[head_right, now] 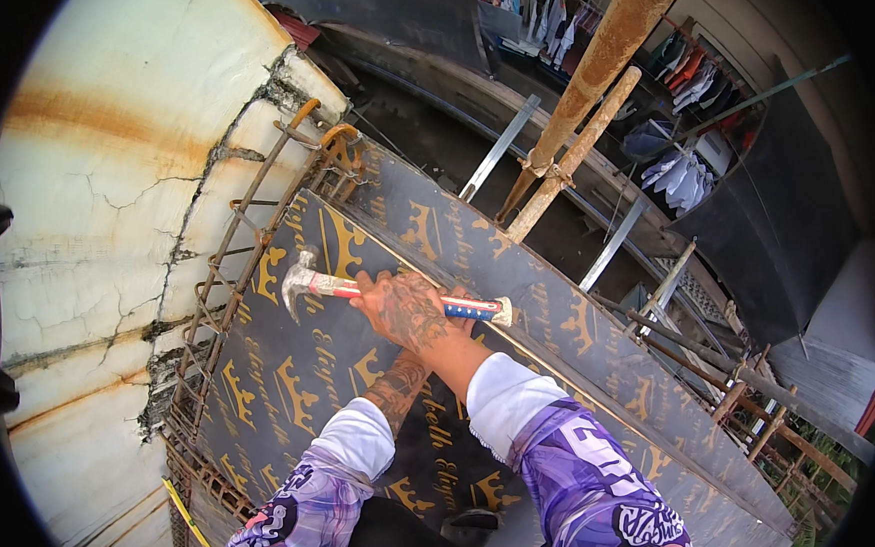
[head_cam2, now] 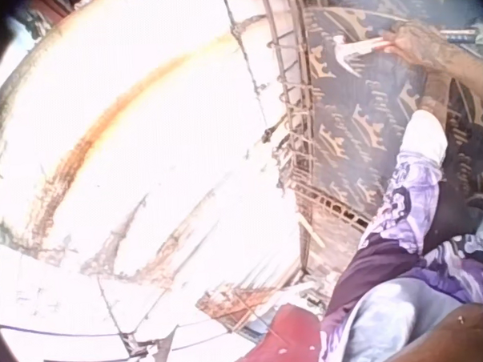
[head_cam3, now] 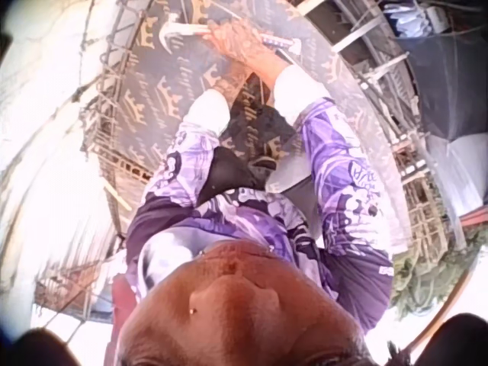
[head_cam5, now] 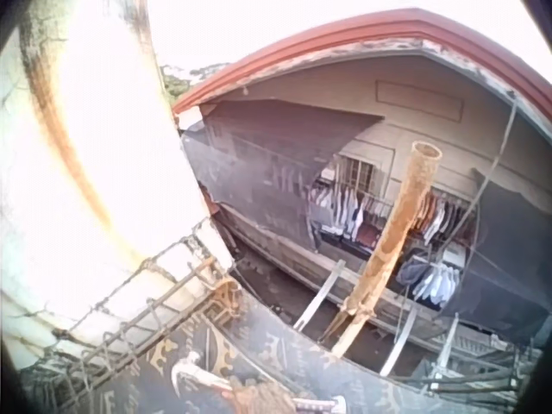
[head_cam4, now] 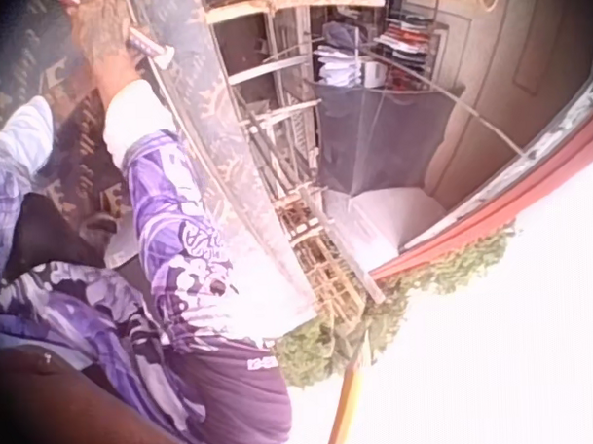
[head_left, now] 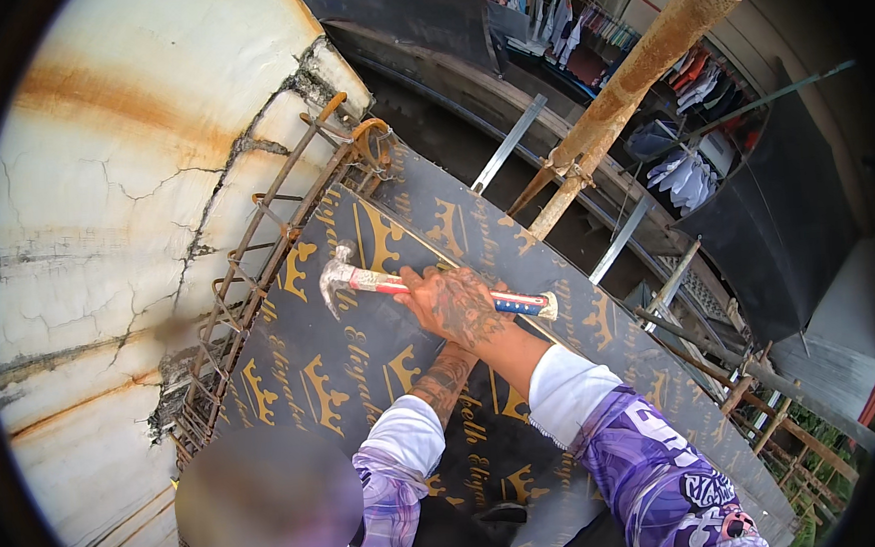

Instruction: The person lifts and positions a large patterned formwork panel onto a rebar grid on a roof, then uses a hammer to drive nails along the panel edges to secure it. The person walks on the rebar and adjusts the panel alignment before nailing.

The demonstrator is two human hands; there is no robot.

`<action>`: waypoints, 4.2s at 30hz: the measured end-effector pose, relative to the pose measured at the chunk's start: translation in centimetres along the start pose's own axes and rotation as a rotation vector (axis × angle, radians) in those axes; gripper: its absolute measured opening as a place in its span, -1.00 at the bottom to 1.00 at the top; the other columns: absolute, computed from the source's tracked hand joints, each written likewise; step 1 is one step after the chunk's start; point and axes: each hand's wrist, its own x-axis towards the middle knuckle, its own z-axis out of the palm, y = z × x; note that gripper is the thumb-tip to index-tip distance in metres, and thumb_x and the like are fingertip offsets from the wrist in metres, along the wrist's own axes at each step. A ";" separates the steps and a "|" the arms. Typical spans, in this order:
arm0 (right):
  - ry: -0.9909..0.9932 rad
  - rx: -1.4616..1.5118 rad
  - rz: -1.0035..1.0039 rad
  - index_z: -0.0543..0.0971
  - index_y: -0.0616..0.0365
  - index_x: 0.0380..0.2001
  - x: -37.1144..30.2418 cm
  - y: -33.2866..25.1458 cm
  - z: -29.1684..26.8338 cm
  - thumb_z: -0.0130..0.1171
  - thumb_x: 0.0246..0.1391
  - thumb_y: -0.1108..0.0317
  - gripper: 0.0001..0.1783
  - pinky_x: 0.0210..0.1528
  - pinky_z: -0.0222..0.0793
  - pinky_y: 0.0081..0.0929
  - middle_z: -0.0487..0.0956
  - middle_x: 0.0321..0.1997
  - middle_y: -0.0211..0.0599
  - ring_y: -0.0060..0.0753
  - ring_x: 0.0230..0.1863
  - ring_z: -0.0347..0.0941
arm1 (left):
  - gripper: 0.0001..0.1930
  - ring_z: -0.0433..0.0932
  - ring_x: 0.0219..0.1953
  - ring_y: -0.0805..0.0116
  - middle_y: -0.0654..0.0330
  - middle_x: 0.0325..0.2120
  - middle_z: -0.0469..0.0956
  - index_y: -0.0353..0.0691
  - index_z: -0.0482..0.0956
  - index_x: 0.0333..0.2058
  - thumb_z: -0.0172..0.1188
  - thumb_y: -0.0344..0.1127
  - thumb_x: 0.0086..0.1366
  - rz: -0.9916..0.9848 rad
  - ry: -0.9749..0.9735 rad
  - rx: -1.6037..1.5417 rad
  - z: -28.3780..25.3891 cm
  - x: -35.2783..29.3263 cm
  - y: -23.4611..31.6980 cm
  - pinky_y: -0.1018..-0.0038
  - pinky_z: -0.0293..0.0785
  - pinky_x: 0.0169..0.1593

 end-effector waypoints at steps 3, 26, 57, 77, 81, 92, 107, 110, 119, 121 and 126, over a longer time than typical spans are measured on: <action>0.117 0.075 0.257 0.49 0.29 0.02 -0.2 -1.3 -0.7 -0.01 0.29 0.04 -0.50 -0.26 0.51 -0.15 0.63 -0.39 -0.02 -0.05 -0.33 0.63 | -0.80 0.49 -0.42 0.16 0.20 -0.49 0.45 -0.16 0.47 -0.51 0.23 -0.26 0.25 0.007 0.005 -0.008 0.0 0.1 1.3 0.31 0.46 -0.36; 0.129 0.395 1.586 0.58 0.27 -0.32 -61.9 -8.2 5.0 -0.03 0.30 0.03 -0.54 -0.23 0.39 0.10 0.56 -0.41 0.25 0.38 -0.27 0.50 | -0.72 0.43 -0.48 0.35 0.24 -0.50 0.43 -0.30 0.57 -0.24 -0.04 -0.23 0.46 -0.402 0.094 -0.402 1.1 -0.4 -1.8 0.44 0.37 -0.35; 0.717 0.626 1.550 0.50 0.26 -0.37 -67.6 -10.8 14.9 -0.07 0.33 0.02 -0.53 -0.33 0.45 0.11 0.55 -0.48 0.24 0.33 -0.33 0.53 | -0.91 0.20 -0.56 0.69 0.38 -0.52 0.33 -0.20 0.47 -0.24 0.01 -0.47 0.31 -0.571 -1.291 -1.387 10.9 -11.1 39.9 0.75 0.10 -0.60; 1.156 1.599 1.502 0.56 0.24 -0.19 -68.4 -13.3 18.2 0.01 0.30 0.00 -0.54 -0.44 0.35 -0.36 0.50 -0.63 -0.23 -0.31 -0.61 0.46 | -0.86 0.58 -0.36 0.19 0.18 -0.41 0.62 -0.19 0.68 -0.26 0.24 -0.32 0.25 0.630 -0.630 -0.620 23.8 -14.6 52.3 0.35 0.49 -0.26; 1.243 1.253 1.495 0.53 0.18 -0.05 -70.4 -14.2 15.3 0.09 0.27 0.06 -0.59 -0.39 0.38 -0.35 0.55 -0.54 -0.21 -0.24 -0.58 0.48 | -0.92 0.57 -0.36 0.19 0.21 -0.41 0.59 -0.16 0.65 -0.30 0.25 -0.35 0.23 0.764 -0.463 -0.570 23.9 -15.9 52.6 0.35 0.48 -0.27; 1.330 1.147 1.585 0.40 0.13 0.18 -72.1 -10.9 12.6 0.09 0.26 0.03 -0.46 -0.35 0.40 -0.27 0.54 -0.54 -0.07 -0.13 -0.53 0.53 | -0.90 0.56 -0.40 0.20 0.22 -0.46 0.53 -0.14 0.61 -0.31 0.29 -0.32 0.19 0.827 -0.366 -0.444 24.5 -15.9 52.1 0.36 0.50 -0.35; 1.196 0.791 1.556 0.41 0.19 0.14 -72.7 -3.6 9.0 0.05 0.30 0.15 -0.55 -0.25 0.48 -0.12 0.62 -0.30 0.14 0.20 -0.26 0.59 | -0.92 0.54 -0.39 0.24 0.26 -0.51 0.50 -0.12 0.59 -0.40 0.31 -0.34 0.13 0.824 -0.376 -0.353 24.2 -15.8 52.2 0.34 0.50 -0.34; 1.215 0.656 1.564 0.44 0.21 0.11 -72.2 -2.6 9.4 0.07 0.28 0.13 -0.54 -0.28 0.48 -0.12 0.63 -0.40 0.07 0.15 -0.32 0.61 | -0.92 0.53 -0.38 0.18 0.22 -0.50 0.49 -0.17 0.55 -0.44 0.28 -0.37 0.11 0.809 -0.349 -0.434 24.0 -15.1 52.3 0.30 0.48 -0.34; 1.263 0.679 1.567 0.43 0.22 0.03 -73.1 -2.9 11.7 0.04 0.28 0.16 -0.60 -0.29 0.47 0.00 0.61 -0.36 0.15 0.25 -0.31 0.56 | -0.89 0.56 -0.36 0.13 0.19 -0.46 0.56 -0.16 0.64 -0.33 0.30 -0.38 0.12 0.880 -0.405 -0.372 25.4 -16.7 52.3 0.29 0.49 -0.28; 1.342 0.629 1.515 0.42 0.22 -0.03 -72.0 -3.7 9.8 0.04 0.28 0.17 -0.64 -0.32 0.45 -0.01 0.59 -0.41 0.12 0.25 -0.34 0.54 | -0.88 0.55 -0.33 0.01 0.09 -0.43 0.58 -0.26 0.60 -0.33 0.24 -0.41 0.12 0.863 -0.391 -0.407 27.3 -15.4 49.5 0.21 0.46 -0.28; 1.639 0.699 1.493 0.39 0.25 -0.02 -70.1 -10.3 12.9 0.03 0.28 0.18 -0.63 -0.34 0.45 -0.04 0.59 -0.40 0.10 0.21 -0.37 0.54 | -0.70 0.63 -0.25 0.16 0.04 -0.33 0.64 -0.35 0.60 -0.12 0.23 -0.25 0.27 0.716 -0.683 -0.610 26.4 -14.7 49.6 0.37 0.49 -0.14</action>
